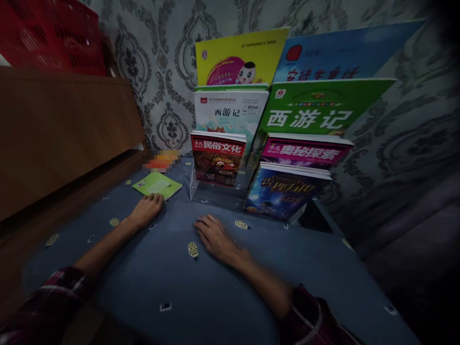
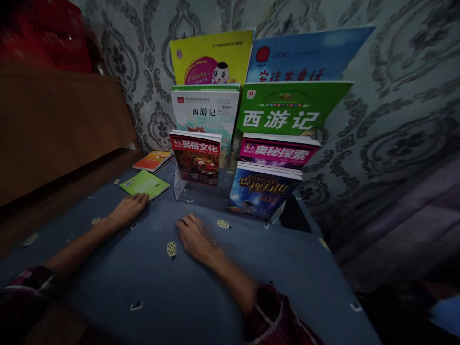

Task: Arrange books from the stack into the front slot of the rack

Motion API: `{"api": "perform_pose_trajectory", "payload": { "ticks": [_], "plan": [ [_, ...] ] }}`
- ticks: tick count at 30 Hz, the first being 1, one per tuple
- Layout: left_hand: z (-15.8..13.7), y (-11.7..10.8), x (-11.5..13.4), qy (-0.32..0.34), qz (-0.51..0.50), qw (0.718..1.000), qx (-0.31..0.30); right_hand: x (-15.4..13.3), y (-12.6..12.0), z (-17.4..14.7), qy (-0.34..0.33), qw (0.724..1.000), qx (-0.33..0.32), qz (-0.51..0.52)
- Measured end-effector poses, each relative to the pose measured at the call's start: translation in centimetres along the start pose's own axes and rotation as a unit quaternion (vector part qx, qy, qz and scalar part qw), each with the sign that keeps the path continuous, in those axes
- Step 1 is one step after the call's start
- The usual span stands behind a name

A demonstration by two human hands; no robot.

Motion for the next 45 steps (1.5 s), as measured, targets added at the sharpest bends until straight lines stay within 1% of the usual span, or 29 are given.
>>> {"api": "perform_pose_trajectory", "payload": {
  "ticks": [3,7,11,15,19,23,25,28,30,32,38,42,45],
  "plan": [
    [-2.2,-0.5,0.7,0.009,-0.002,1.0,-0.019,0.1,0.2,0.1,-0.007,1.0,-0.002,0.007],
    [-5.1,-1.1,1.8,0.012,-0.02,0.999,-0.042,0.4,0.4,0.0,-0.012,1.0,0.011,0.019],
    [-8.5,-1.3,4.0,0.047,-0.021,0.998,-0.035,0.8,0.2,-0.1,0.003,0.998,0.037,0.049],
    [-11.9,-1.7,6.9,0.086,-0.019,0.996,0.011,1.5,-0.1,-0.1,0.03,0.994,0.047,0.097],
    [-14.4,-2.8,10.3,0.141,-0.008,0.986,0.09,1.8,-0.4,-0.1,0.039,0.985,0.052,0.161],
    [-16.2,-5.1,13.2,0.179,-0.018,0.965,0.192,1.5,-0.8,-0.6,0.045,0.979,0.059,0.192],
    [-17.1,-6.4,14.5,0.202,-0.021,0.954,0.221,1.0,-0.9,-1.2,0.043,0.979,0.048,0.195],
    [-18.4,-8.4,16.0,0.244,-0.027,0.937,0.248,0.5,-1.2,-2.5,0.056,0.982,0.032,0.18],
    [-19.1,-9.6,16.5,0.269,-0.034,0.924,0.27,0.6,-1.7,-3.8,0.077,0.983,0.03,0.164],
    [-19.5,-10.0,16.8,0.297,-0.037,0.915,0.272,1.0,-2.2,-5.3,0.105,0.981,0.031,0.158],
    [-19.3,-9.0,16.2,0.355,-0.069,0.901,0.238,1.4,-3.0,-8.9,0.16,0.97,0.036,0.18],
    [-19.2,-8.6,15.8,0.383,-0.09,0.888,0.24,1.4,-3.2,-10.4,0.198,0.96,0.044,0.191],
    [-19.1,-8.8,16.0,0.395,-0.096,0.882,0.238,1.3,-3.4,-11.2,0.212,0.956,0.039,0.197]
  ]
}}
Point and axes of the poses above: each hand's wrist, its own z-axis towards the middle knuckle, its own y-axis out of the palm, x = y × z, the point moved 9 cm from there along z, towards the middle knuckle, and after that the axes turned 3 degrees about -x, right-handed, at the moved point
